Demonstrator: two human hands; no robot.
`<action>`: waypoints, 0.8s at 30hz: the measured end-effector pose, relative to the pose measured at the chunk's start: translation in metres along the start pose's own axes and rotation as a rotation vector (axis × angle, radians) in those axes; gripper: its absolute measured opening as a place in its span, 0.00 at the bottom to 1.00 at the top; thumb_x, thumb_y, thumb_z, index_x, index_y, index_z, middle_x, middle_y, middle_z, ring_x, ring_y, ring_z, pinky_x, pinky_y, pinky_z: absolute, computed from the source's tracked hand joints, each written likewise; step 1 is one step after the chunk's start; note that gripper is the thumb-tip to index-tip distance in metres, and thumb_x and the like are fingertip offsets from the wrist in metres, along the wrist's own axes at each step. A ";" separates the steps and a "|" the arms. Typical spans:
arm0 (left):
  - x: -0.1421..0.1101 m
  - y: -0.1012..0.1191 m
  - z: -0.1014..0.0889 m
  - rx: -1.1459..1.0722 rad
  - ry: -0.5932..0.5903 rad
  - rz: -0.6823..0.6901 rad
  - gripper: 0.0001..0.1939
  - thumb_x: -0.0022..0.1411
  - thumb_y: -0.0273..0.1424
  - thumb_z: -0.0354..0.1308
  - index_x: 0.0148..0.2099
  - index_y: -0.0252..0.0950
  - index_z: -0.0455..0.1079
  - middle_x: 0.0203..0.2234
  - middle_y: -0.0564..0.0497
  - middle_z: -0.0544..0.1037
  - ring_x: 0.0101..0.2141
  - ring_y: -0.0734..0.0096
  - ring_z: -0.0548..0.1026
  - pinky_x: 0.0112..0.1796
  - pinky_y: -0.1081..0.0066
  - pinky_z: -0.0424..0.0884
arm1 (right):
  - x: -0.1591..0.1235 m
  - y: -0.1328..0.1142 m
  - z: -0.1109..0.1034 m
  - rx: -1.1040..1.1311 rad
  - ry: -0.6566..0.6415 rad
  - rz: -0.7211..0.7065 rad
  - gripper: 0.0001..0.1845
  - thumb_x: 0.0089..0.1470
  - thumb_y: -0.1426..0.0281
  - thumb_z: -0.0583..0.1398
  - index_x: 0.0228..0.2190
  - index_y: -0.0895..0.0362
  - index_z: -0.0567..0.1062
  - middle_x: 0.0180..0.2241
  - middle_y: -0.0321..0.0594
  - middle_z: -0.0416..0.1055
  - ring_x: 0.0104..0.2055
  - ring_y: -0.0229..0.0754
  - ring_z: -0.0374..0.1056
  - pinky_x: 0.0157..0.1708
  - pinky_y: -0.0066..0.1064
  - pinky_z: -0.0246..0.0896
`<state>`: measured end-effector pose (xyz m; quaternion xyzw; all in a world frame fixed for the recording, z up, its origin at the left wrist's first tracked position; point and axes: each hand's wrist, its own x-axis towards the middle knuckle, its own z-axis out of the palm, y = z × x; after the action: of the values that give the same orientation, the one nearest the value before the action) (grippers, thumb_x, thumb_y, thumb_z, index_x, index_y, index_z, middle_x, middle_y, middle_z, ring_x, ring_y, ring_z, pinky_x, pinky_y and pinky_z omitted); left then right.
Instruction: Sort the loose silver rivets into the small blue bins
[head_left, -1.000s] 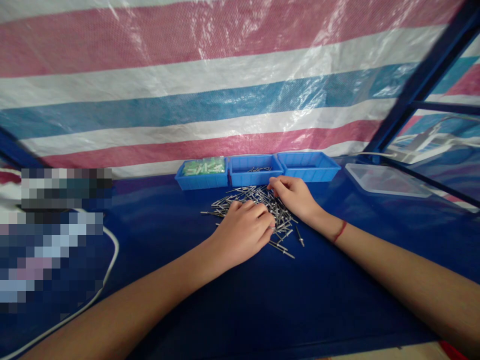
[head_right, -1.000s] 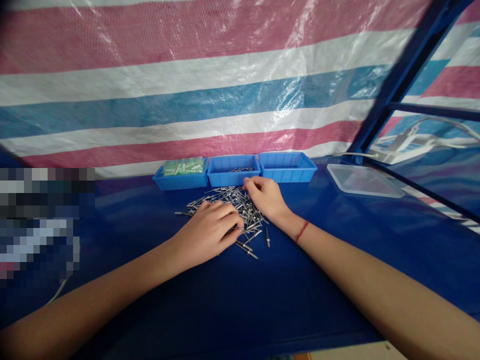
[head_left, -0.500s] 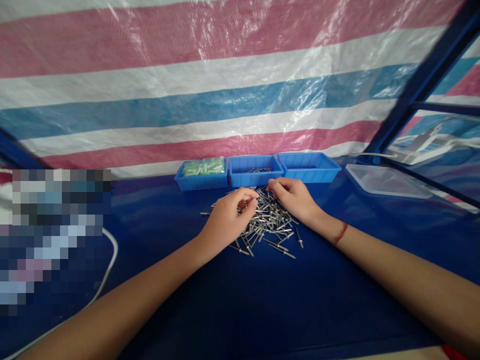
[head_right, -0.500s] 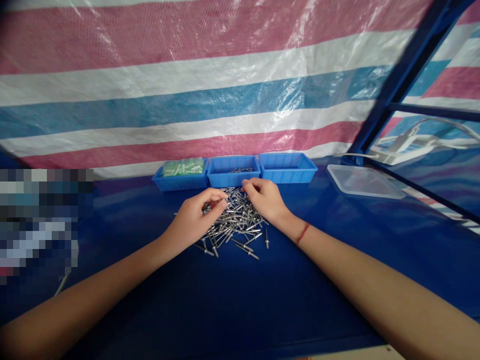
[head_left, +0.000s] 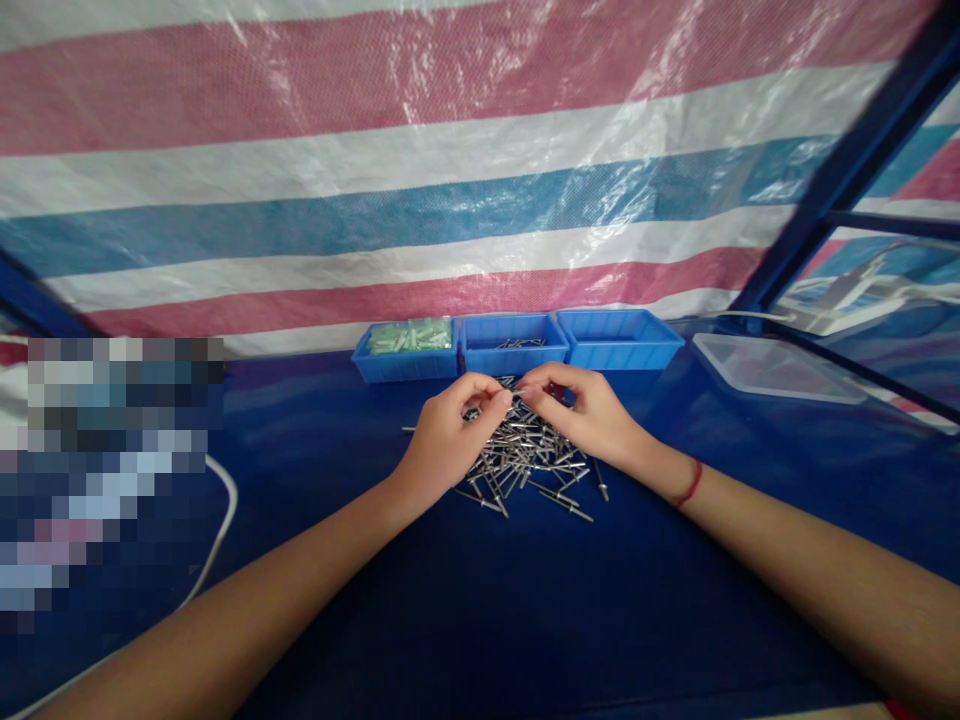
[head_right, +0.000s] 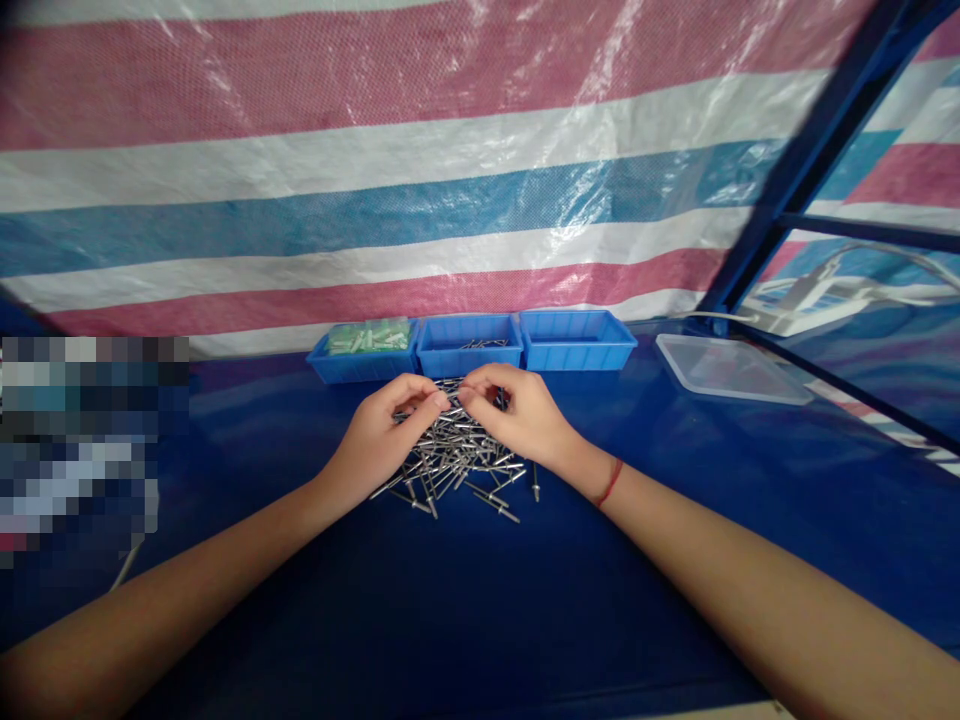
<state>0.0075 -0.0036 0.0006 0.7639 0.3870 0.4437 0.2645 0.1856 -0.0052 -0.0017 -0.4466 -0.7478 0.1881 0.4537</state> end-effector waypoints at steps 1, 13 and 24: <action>0.000 -0.001 0.000 -0.008 0.015 0.002 0.06 0.61 0.32 0.55 0.34 0.36 0.69 0.28 0.54 0.76 0.31 0.73 0.74 0.35 0.72 0.69 | -0.002 -0.005 0.001 0.023 -0.010 -0.025 0.10 0.53 0.64 0.57 0.29 0.57 0.75 0.26 0.37 0.71 0.28 0.36 0.64 0.29 0.29 0.57; -0.006 0.002 0.002 0.019 0.018 0.074 0.02 0.60 0.29 0.56 0.35 0.37 0.68 0.29 0.54 0.76 0.32 0.72 0.74 0.36 0.72 0.69 | -0.007 -0.013 0.010 0.332 0.058 0.071 0.09 0.51 0.63 0.61 0.29 0.56 0.74 0.26 0.36 0.71 0.28 0.36 0.65 0.30 0.32 0.60; -0.007 0.000 0.002 0.011 -0.032 0.059 0.04 0.61 0.30 0.55 0.39 0.37 0.68 0.33 0.51 0.77 0.36 0.70 0.76 0.39 0.70 0.69 | -0.009 -0.017 0.009 0.282 0.029 0.007 0.08 0.53 0.65 0.59 0.30 0.57 0.74 0.28 0.38 0.70 0.29 0.37 0.65 0.31 0.32 0.61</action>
<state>0.0075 -0.0098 -0.0035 0.7832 0.3625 0.4369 0.2534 0.1715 -0.0208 0.0009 -0.3837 -0.7059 0.2863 0.5220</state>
